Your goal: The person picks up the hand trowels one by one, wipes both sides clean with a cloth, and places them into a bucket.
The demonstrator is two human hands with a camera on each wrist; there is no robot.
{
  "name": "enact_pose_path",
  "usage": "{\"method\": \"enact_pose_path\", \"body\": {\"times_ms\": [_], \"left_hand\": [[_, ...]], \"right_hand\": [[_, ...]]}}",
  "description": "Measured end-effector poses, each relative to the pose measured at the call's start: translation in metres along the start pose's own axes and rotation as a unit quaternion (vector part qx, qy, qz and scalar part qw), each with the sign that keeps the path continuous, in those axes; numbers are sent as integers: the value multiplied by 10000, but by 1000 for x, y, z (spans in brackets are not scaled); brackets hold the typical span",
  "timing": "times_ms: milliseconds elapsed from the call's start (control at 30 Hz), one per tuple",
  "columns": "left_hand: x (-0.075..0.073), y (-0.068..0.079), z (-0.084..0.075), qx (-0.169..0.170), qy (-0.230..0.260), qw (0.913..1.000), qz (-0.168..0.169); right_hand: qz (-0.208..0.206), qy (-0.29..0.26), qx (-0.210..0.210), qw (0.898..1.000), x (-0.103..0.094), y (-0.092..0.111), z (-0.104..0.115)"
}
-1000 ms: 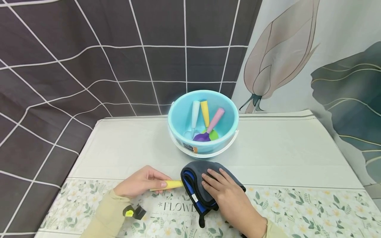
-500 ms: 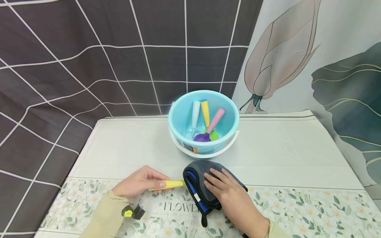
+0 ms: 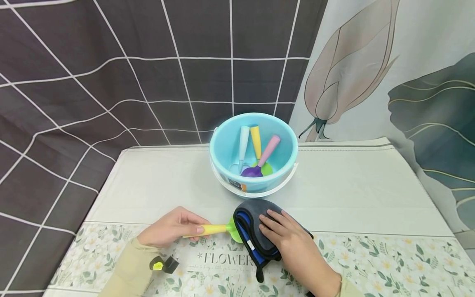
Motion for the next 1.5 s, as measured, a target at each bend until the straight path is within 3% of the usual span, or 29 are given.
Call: {"method": "enact_pose_path", "body": {"times_ms": [400,733,1033,1300,1500], "left_hand": [[-7,4,5,-73,-96,9999,-121],[-11,6,6,-24,200,9998,-77],[-11,6,5,5,303,9995,9],[-16,10,5,-27,556,9981,-267],[-18,12,7,-47,625,9972,-417]], "right_hand": [[34,75,313,9995,-4,7,-9],[72,31,561,9984,-9,13,-17],[187,-45,1178,9928,-14,20,-28],[-158,-76,1443,9894,-28,27,-38],[-132,16,1537,9880,-31,33,-43]]}}
Point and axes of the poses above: each hand's wrist, its own y-axis away from the middle knuckle, its own x-axis out of the palm, z = x × y, the point moved 8 cm from there along -y, towards the middle knuckle, and after that the axes turned 5 degrees about z, right-handed, at the moved point
